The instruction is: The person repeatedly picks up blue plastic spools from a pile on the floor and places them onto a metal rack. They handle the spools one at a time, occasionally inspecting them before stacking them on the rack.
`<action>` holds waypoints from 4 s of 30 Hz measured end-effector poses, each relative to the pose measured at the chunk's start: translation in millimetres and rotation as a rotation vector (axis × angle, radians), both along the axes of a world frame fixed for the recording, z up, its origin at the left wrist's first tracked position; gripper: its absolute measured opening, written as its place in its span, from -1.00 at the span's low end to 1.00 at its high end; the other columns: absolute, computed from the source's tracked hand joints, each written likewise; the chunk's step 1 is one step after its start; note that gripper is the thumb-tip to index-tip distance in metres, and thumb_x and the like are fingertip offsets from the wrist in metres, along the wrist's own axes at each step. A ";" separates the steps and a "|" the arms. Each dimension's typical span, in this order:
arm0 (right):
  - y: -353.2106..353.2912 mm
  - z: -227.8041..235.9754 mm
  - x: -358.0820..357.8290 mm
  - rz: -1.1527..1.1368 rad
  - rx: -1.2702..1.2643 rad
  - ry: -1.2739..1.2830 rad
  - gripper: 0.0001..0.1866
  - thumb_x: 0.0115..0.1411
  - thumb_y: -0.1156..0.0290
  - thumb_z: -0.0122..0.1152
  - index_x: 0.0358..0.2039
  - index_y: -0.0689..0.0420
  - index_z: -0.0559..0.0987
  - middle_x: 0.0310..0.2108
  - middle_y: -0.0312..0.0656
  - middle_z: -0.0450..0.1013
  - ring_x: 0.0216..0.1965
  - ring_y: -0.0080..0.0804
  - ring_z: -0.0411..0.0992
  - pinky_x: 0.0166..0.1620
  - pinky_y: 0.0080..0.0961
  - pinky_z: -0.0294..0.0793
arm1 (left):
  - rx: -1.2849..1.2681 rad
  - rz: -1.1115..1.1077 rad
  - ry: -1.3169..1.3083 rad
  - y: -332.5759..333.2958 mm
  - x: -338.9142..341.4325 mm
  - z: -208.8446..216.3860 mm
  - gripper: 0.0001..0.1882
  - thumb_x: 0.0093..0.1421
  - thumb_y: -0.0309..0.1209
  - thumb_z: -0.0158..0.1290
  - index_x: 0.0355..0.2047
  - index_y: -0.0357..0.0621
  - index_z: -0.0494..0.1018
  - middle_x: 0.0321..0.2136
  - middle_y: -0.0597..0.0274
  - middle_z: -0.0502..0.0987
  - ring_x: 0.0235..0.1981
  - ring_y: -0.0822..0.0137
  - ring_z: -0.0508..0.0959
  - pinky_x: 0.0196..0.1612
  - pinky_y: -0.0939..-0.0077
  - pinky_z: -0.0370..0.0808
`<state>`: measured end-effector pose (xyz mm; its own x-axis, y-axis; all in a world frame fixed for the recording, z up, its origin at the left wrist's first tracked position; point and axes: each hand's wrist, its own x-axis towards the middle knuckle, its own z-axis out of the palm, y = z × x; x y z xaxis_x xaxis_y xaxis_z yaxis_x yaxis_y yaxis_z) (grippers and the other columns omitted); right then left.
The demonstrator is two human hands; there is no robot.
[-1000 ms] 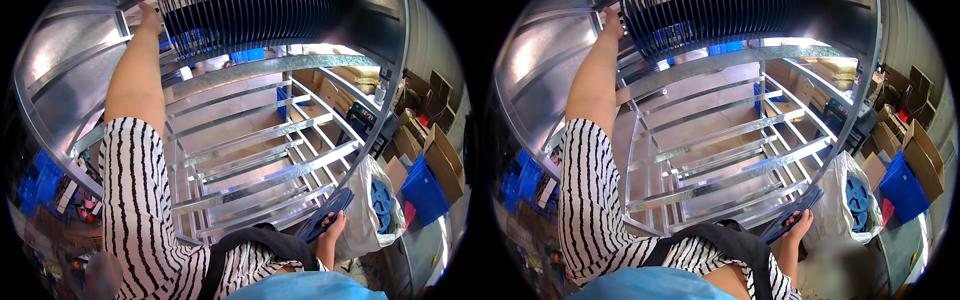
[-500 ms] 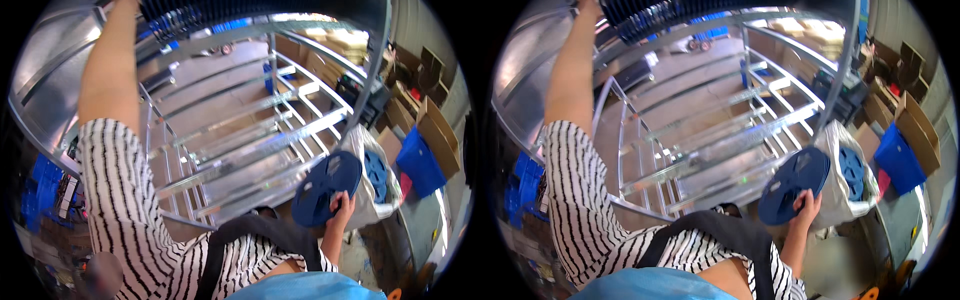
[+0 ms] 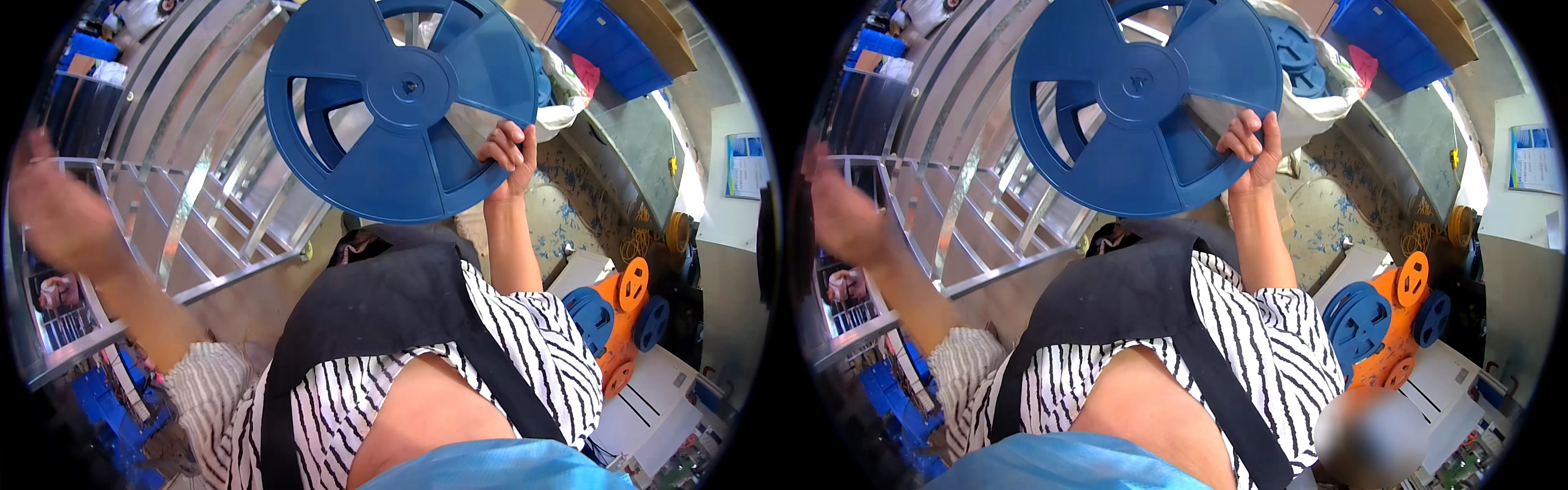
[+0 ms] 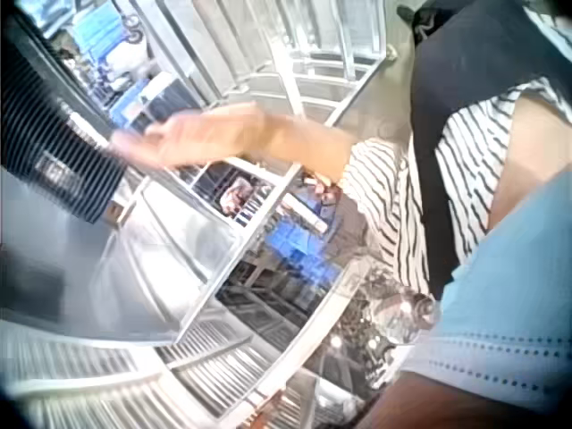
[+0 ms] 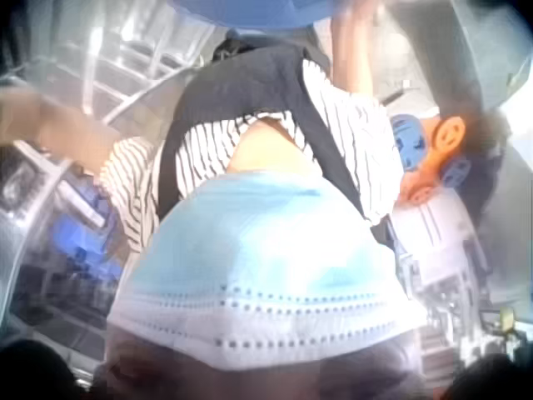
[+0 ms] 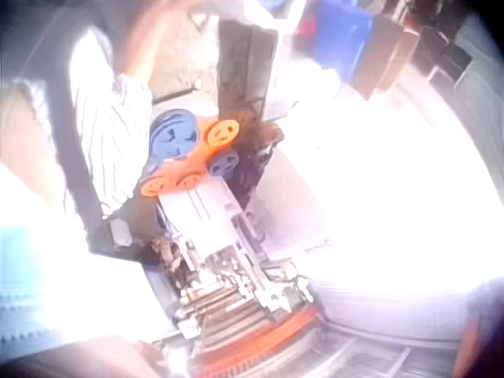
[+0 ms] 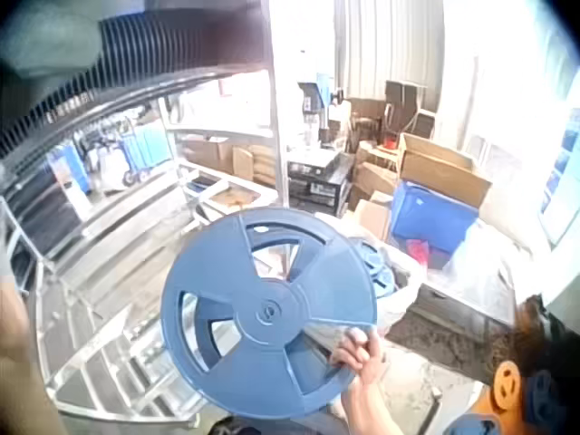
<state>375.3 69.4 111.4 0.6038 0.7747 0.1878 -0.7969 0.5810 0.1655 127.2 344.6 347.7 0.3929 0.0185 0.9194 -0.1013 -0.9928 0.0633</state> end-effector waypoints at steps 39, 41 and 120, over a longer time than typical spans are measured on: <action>42.8 7.6 -122.8 -0.136 -1.131 -0.703 -0.43 0.33 -0.03 -0.13 0.01 0.27 0.35 -0.26 -0.03 0.50 -0.39 -0.40 0.50 -0.32 -0.47 0.55 | -1.853 -0.573 0.271 -71.6 -12.6 -303.5 0.04 0.07 -0.38 0.22 0.36 0.01 -0.31 -0.07 -0.04 0.45 -0.15 0.26 0.52 -0.08 0.41 0.48; 24.4 5.8 -108.4 -0.184 -1.291 -0.697 -0.45 0.38 0.02 -0.22 0.02 0.30 0.39 -0.28 -0.04 0.49 -0.39 -0.41 0.50 -0.31 -0.48 0.55 | -2.000 -0.914 0.241 -59.0 -24.4 -302.6 -0.12 0.10 -0.27 0.18 0.33 -0.06 -0.07 -0.10 0.00 0.44 -0.20 0.28 0.48 -0.06 0.42 0.44; -67.3 -3.0 -184.6 -0.347 -1.177 -0.593 -0.44 0.39 0.02 -0.28 0.07 0.29 0.35 -0.31 -0.08 0.48 -0.35 -0.35 0.47 -0.25 -0.43 0.49 | -2.063 -0.598 0.419 -163.8 -49.1 -343.4 -0.53 0.19 -0.26 0.13 0.06 -0.16 0.34 -0.10 0.05 0.52 -0.03 0.26 0.49 0.05 0.44 0.39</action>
<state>190.7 2.2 108.4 0.8590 0.4809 -0.1756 -0.3595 0.3223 -0.8757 78.1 180.8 4.3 0.8403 0.4213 -0.3412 0.0140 0.6123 0.7905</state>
